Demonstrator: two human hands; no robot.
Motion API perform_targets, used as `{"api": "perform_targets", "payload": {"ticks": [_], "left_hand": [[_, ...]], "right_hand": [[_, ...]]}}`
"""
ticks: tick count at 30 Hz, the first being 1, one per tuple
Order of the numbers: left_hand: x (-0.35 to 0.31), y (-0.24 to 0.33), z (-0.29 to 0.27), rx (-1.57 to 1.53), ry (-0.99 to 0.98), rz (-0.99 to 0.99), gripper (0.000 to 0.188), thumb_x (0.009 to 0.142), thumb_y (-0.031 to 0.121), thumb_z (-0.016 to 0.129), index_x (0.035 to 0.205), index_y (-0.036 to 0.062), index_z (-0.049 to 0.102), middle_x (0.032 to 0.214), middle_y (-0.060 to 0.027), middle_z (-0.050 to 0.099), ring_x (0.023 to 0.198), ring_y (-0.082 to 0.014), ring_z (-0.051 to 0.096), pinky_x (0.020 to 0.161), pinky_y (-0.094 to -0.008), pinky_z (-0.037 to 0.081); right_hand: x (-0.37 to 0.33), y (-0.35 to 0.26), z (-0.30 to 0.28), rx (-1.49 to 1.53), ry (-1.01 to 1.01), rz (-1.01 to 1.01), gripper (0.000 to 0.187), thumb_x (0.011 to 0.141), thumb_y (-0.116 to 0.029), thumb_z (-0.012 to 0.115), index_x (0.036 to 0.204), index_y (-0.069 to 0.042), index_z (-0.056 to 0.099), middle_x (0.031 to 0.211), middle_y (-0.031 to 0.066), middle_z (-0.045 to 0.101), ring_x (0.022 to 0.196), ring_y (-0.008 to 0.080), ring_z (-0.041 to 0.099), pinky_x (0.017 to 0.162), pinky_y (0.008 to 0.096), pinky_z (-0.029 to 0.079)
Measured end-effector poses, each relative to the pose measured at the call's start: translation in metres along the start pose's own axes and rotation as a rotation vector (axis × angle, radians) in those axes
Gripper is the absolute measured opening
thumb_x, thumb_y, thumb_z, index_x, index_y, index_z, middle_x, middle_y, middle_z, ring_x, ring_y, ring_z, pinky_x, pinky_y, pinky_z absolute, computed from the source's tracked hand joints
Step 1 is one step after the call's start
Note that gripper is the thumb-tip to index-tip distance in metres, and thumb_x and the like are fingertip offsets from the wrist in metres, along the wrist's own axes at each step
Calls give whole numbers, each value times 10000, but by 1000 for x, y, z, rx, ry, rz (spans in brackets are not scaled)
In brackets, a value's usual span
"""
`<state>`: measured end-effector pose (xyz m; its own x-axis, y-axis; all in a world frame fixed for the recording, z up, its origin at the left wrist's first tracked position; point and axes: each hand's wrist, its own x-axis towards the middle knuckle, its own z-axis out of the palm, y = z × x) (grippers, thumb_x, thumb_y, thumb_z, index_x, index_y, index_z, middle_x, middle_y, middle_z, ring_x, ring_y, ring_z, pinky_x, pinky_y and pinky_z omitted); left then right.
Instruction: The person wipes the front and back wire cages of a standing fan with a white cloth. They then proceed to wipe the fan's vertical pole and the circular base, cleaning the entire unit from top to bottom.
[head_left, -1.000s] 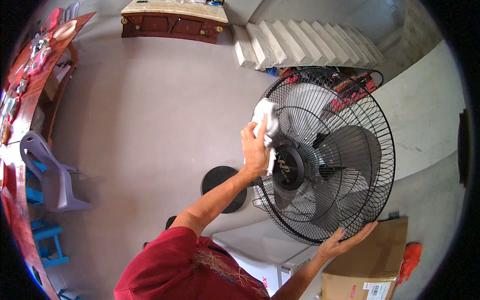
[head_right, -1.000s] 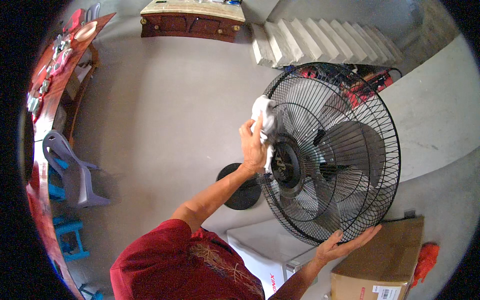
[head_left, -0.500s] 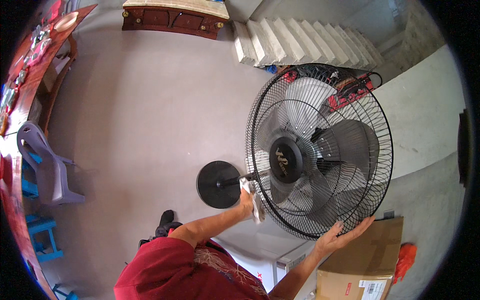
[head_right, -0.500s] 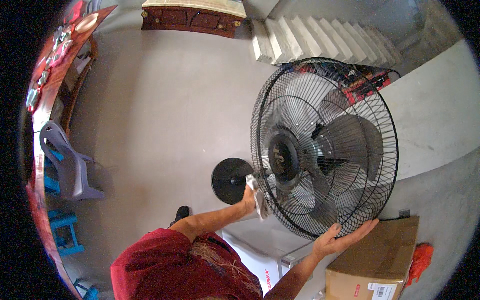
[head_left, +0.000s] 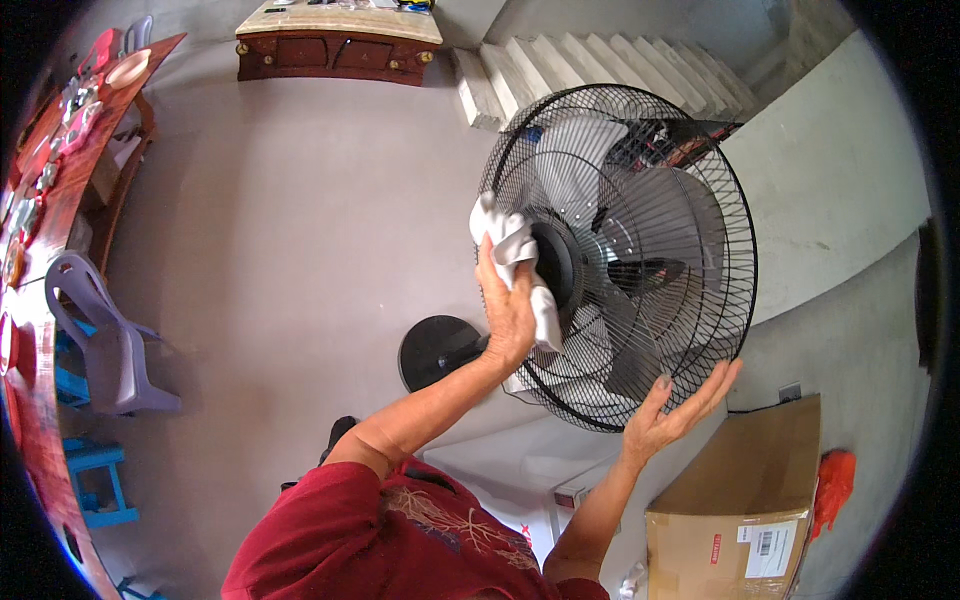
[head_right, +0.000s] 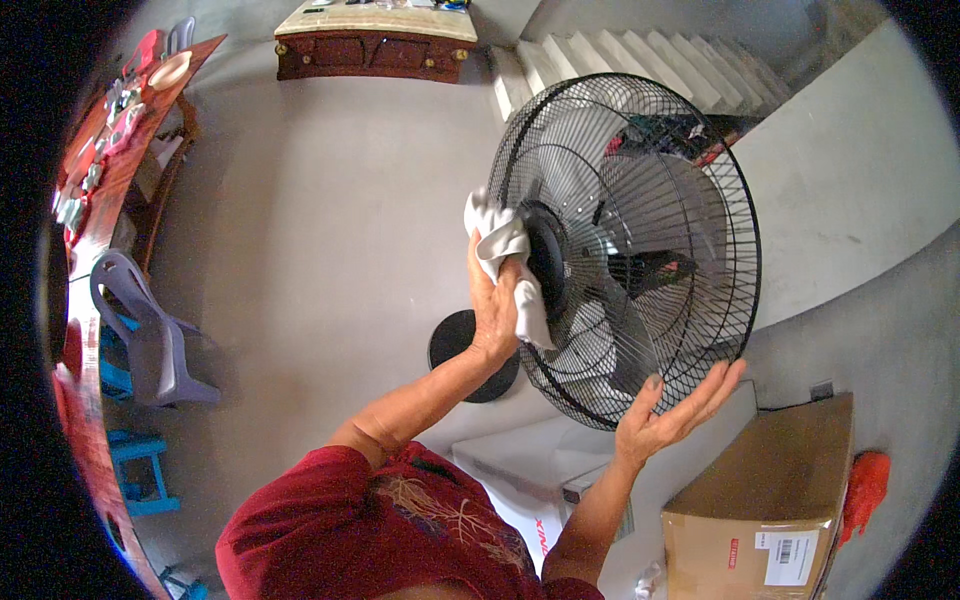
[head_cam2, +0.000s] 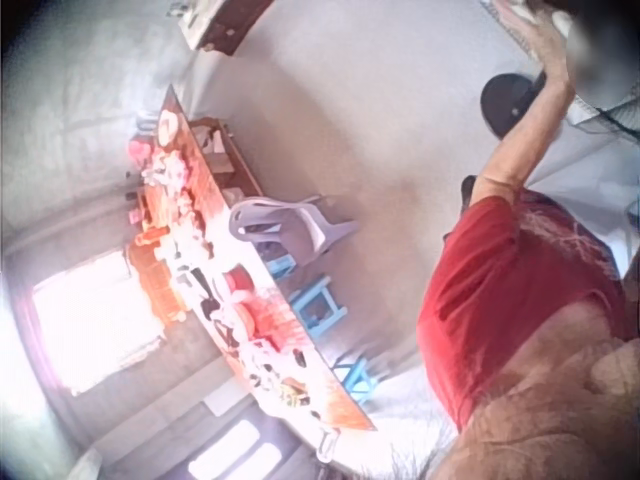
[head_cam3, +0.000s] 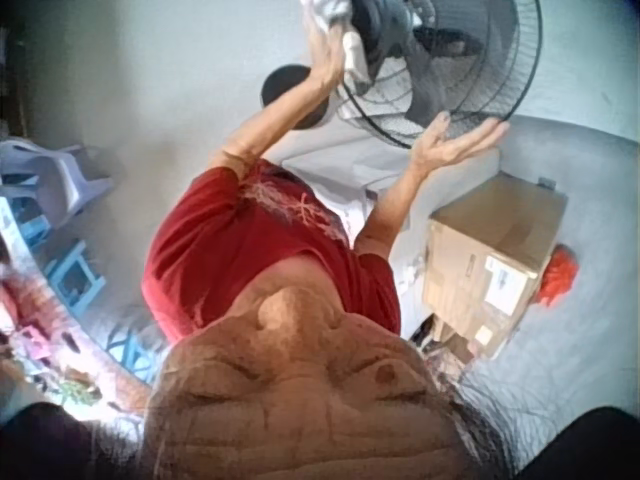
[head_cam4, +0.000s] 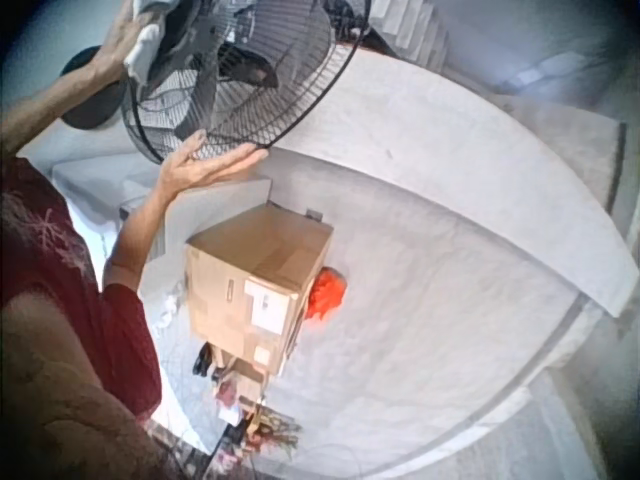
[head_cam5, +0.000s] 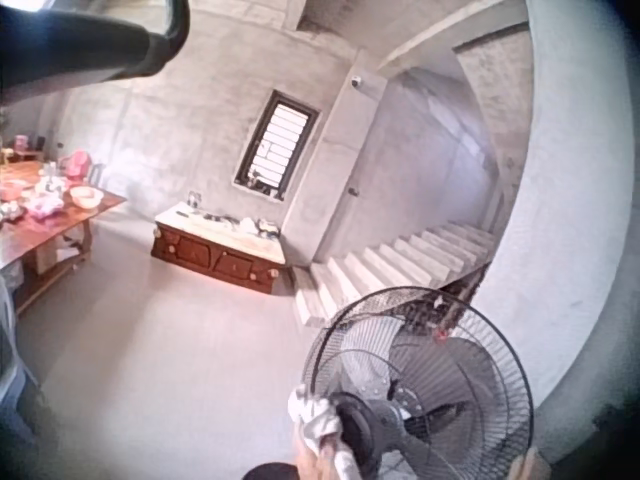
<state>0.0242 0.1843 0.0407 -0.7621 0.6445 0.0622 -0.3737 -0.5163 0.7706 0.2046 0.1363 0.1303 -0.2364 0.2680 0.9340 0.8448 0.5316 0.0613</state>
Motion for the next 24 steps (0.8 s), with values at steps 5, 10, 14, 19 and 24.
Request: {"api": "perform_targets", "payload": {"ticks": [5, 10, 14, 19, 24], "left_hand": [[-65, 23, 21, 268, -267, 650, 746, 687, -68, 601, 1377, 56, 347, 1209, -207, 333, 1140, -366, 364, 992, -416, 306], [-96, -27, -4, 388, -482, 1050, 691, 561, 35, 770, 1213, 131, 560, 1195, -177, 383, 1098, -348, 405, 928, -422, 349], [-97, -65, -27, 500, -281, 638, 864, 544, -76, 653, 1353, 79, 390, 1254, -225, 332, 1142, -391, 356, 986, -422, 324], [-75, -127, -59, 620, -52, 57, 768, 750, -108, 500, 1430, 68, 188, 1180, -234, 357, 1073, -379, 403, 967, -410, 343], [-114, -174, -77, 170, -106, -531, 591, 852, -52, 401, 1397, 104, 235, 1225, -87, 436, 1088, -219, 452, 938, -355, 393]], "right_hand": [[0, 2, -4, 63, -26, -1, 587, 927, -305, 483, 1369, 49, 332, 1439, 250, 279, 1323, 383, 299, 1074, 476, 245], [-1, 5, -8, 97, -37, 9, 592, 921, -306, 490, 1373, 43, 331, 1447, 241, 274, 1328, 379, 294, 1075, 473, 245], [-1, 7, -6, 65, -28, -24, 597, 918, -304, 495, 1376, 40, 329, 1447, 240, 275, 1328, 375, 298, 1074, 468, 249], [-3, 9, -6, 43, -27, -48, 616, 926, -353, 473, 1360, 62, 336, 1435, 262, 280, 1321, 398, 297, 1062, 486, 251], [-3, 11, -8, 62, -31, -51, 611, 929, -352, 464, 1361, 61, 337, 1435, 260, 282, 1323, 397, 297, 1059, 486, 251]]}}
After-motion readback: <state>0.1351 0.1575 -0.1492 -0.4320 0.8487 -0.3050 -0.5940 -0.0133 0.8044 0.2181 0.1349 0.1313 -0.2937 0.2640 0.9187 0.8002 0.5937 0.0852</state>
